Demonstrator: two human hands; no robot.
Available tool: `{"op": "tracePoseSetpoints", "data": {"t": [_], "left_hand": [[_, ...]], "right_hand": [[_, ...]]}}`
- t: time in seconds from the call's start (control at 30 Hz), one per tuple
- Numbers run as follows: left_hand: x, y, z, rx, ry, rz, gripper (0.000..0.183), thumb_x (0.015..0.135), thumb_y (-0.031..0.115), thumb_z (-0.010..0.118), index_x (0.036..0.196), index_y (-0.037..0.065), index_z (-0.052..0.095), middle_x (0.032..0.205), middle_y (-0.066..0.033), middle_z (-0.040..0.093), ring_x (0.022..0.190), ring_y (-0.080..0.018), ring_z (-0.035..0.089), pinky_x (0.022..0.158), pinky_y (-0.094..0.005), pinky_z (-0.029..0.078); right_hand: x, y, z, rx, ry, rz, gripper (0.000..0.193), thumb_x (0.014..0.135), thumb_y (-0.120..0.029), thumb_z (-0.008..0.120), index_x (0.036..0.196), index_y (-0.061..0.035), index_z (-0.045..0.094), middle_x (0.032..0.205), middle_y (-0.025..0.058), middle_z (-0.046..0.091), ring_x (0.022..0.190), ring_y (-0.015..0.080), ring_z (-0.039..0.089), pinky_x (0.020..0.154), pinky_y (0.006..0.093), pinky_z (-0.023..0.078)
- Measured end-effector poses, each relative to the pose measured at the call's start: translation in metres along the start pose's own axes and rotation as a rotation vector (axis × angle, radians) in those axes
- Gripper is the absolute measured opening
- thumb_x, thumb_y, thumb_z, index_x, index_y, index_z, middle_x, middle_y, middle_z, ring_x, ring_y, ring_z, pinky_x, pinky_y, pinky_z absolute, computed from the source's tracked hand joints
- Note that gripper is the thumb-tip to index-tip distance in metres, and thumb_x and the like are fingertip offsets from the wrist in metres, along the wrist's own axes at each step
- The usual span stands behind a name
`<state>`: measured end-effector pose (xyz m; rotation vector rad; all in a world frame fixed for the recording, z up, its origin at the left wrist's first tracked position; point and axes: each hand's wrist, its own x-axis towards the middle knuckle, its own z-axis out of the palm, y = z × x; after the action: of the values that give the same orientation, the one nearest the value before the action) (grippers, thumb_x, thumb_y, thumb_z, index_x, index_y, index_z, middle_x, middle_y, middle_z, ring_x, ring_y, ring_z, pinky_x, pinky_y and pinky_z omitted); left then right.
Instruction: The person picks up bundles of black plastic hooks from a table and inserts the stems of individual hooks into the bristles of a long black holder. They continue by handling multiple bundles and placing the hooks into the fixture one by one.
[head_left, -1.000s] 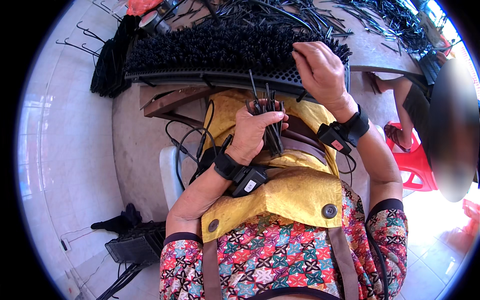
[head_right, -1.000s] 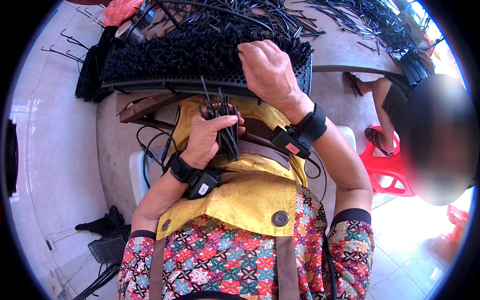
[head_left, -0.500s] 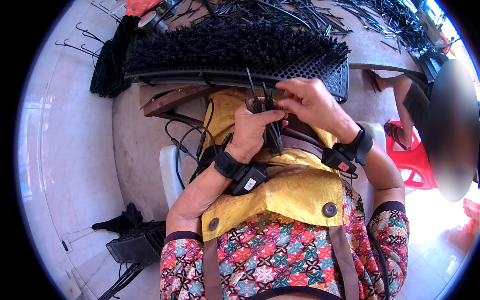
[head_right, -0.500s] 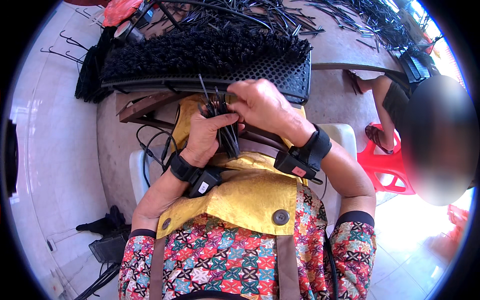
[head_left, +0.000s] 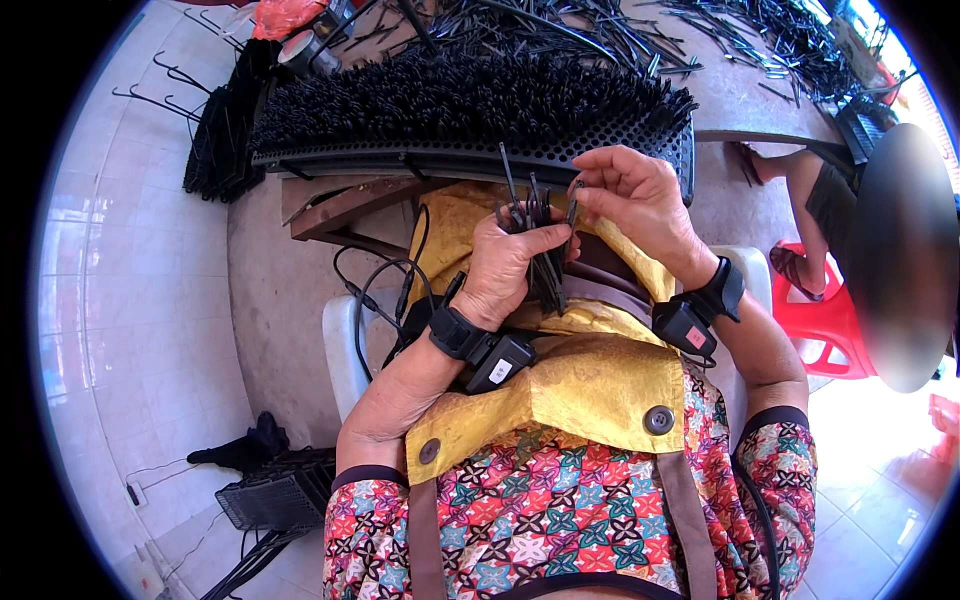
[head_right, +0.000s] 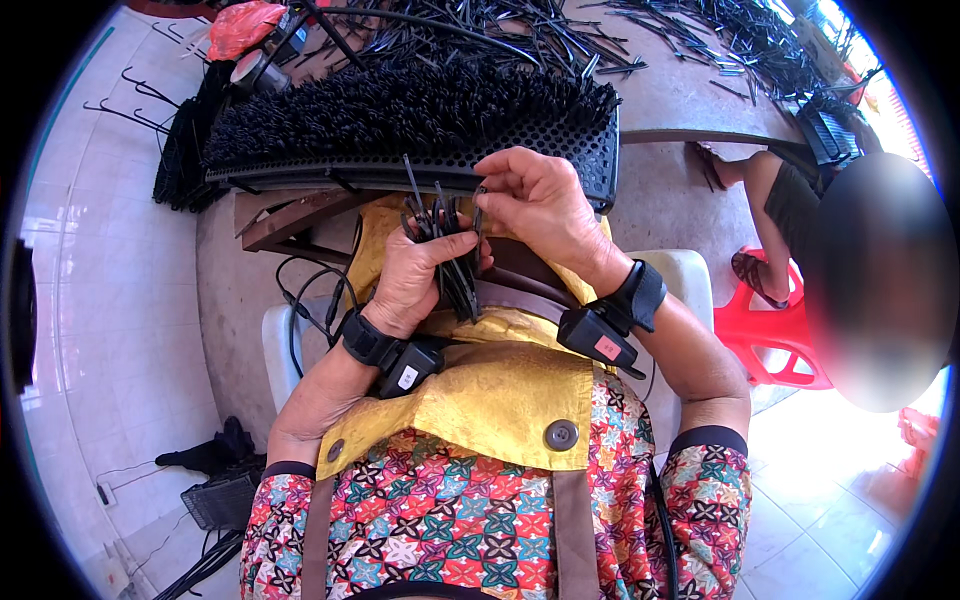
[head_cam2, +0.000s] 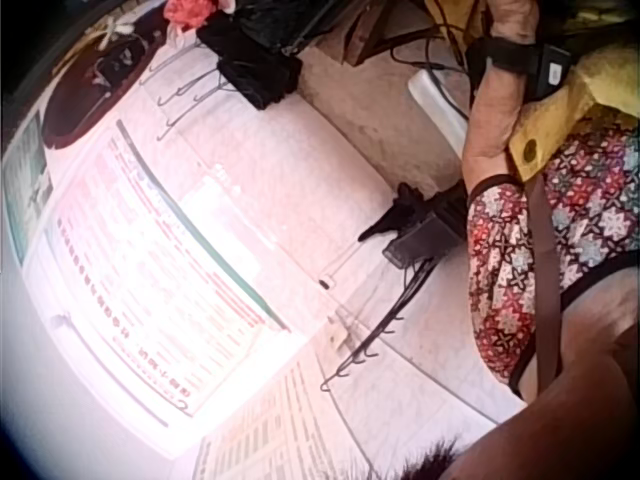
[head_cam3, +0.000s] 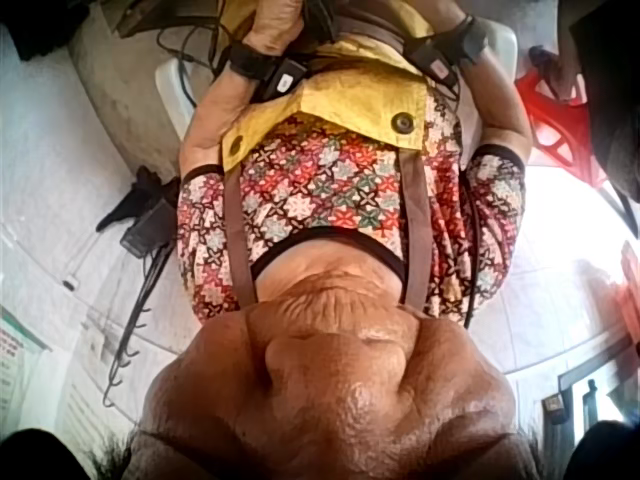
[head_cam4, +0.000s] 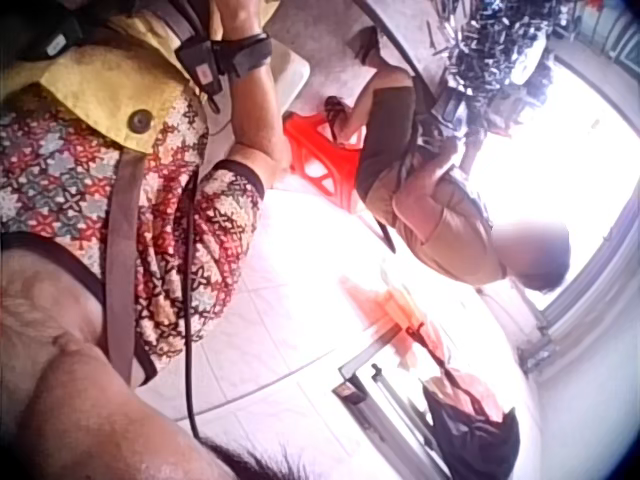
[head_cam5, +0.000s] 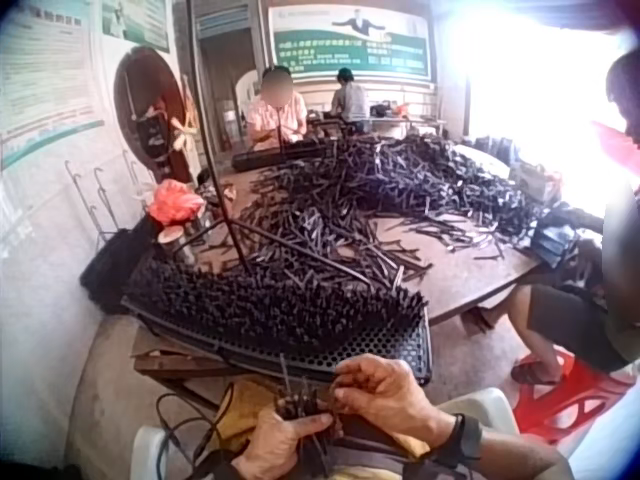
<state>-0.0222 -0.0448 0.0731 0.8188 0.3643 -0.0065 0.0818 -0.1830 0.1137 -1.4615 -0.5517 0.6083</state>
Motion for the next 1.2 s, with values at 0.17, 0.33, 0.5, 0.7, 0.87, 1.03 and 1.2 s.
{"op": "tracePoseSetpoints", "data": {"t": [0.17, 0.33, 0.5, 0.7, 0.87, 1.03, 1.2], "left_hand": [[0.000, 0.000, 0.000, 0.004, 0.039, 0.060, 0.013, 0.076, -0.004, 0.066, 0.088, 0.001, 0.061, 0.080, -0.0077, 0.064, 0.068, -0.0188, 0.065, 0.063, -0.0293, 0.054], [0.002, 0.001, -0.003, -0.022, 0.172, 0.029, 0.013, 0.075, -0.004, 0.067, 0.086, 0.002, 0.062, 0.079, -0.0065, 0.064, 0.067, -0.0161, 0.063, 0.064, -0.0276, 0.052], [0.004, -0.003, -0.004, -0.016, 0.205, 0.061, 0.012, 0.078, -0.002, 0.066, 0.088, 0.001, 0.061, 0.080, -0.0063, 0.064, 0.070, -0.0165, 0.063, 0.066, -0.0282, 0.052], [0.005, -0.003, -0.006, -0.037, 0.159, 0.044, 0.011, 0.076, -0.004, 0.068, 0.084, 0.001, 0.062, 0.078, -0.0067, 0.064, 0.068, -0.0156, 0.062, 0.065, -0.0265, 0.052], [0.004, 0.000, -0.005, -0.022, 0.106, 0.014, 0.010, 0.077, -0.002, 0.067, 0.085, 0.000, 0.061, 0.079, -0.0075, 0.064, 0.068, -0.0157, 0.063, 0.063, -0.0268, 0.053], [0.000, 0.004, -0.005, -0.005, 0.019, 0.007, 0.010, 0.079, 0.000, 0.067, 0.087, 0.000, 0.061, 0.078, -0.0085, 0.064, 0.069, -0.0171, 0.063, 0.060, -0.0291, 0.054], [-0.004, 0.008, -0.002, 0.042, 0.006, -0.002, 0.012, 0.078, 0.000, 0.068, 0.087, 0.002, 0.061, 0.077, -0.0084, 0.064, 0.067, -0.0173, 0.063, 0.060, -0.0292, 0.054]], "right_hand": [[-0.005, 0.012, 0.006, -0.390, -0.027, -0.114, 0.040, 0.076, -0.001, 0.066, 0.113, 0.0014, 0.052, 0.074, 0.0105, 0.064, 0.065, 0.0133, 0.062, 0.057, 0.0261, 0.049], [-0.010, 0.013, 0.002, -0.737, -0.033, -0.594, 0.036, 0.072, -0.002, 0.065, 0.105, 0.0013, 0.055, 0.076, 0.0138, 0.061, 0.068, 0.0282, 0.060, 0.059, 0.0355, 0.049], [-0.030, 0.017, -0.006, -1.241, -0.404, -0.973, 0.032, 0.067, -0.015, 0.060, 0.097, -0.0032, 0.059, 0.072, 0.0064, 0.049, 0.067, 0.0226, 0.051, 0.056, 0.0343, 0.044], [-0.029, 0.027, -0.007, -1.259, -0.414, -1.044, 0.028, 0.066, -0.016, 0.060, 0.092, -0.0052, 0.061, 0.074, 0.0047, 0.048, 0.067, 0.0207, 0.050, 0.057, 0.0322, 0.043], [-0.031, 0.025, -0.012, -1.186, -0.359, -1.128, 0.033, 0.064, -0.016, 0.061, 0.094, -0.0031, 0.062, 0.080, 0.0089, 0.051, 0.069, 0.0222, 0.051, 0.058, 0.0321, 0.045], [-0.036, 0.006, -0.014, -1.111, -0.262, -1.169, 0.039, 0.060, -0.014, 0.064, 0.097, -0.0011, 0.061, 0.087, 0.0140, 0.052, 0.071, 0.0245, 0.052, 0.059, 0.0332, 0.046], [-0.037, -0.012, -0.011, -1.014, -0.095, -1.161, 0.040, 0.061, -0.010, 0.064, 0.099, 0.0000, 0.059, 0.094, 0.0164, 0.054, 0.076, 0.0279, 0.054, 0.063, 0.0352, 0.048]]}}
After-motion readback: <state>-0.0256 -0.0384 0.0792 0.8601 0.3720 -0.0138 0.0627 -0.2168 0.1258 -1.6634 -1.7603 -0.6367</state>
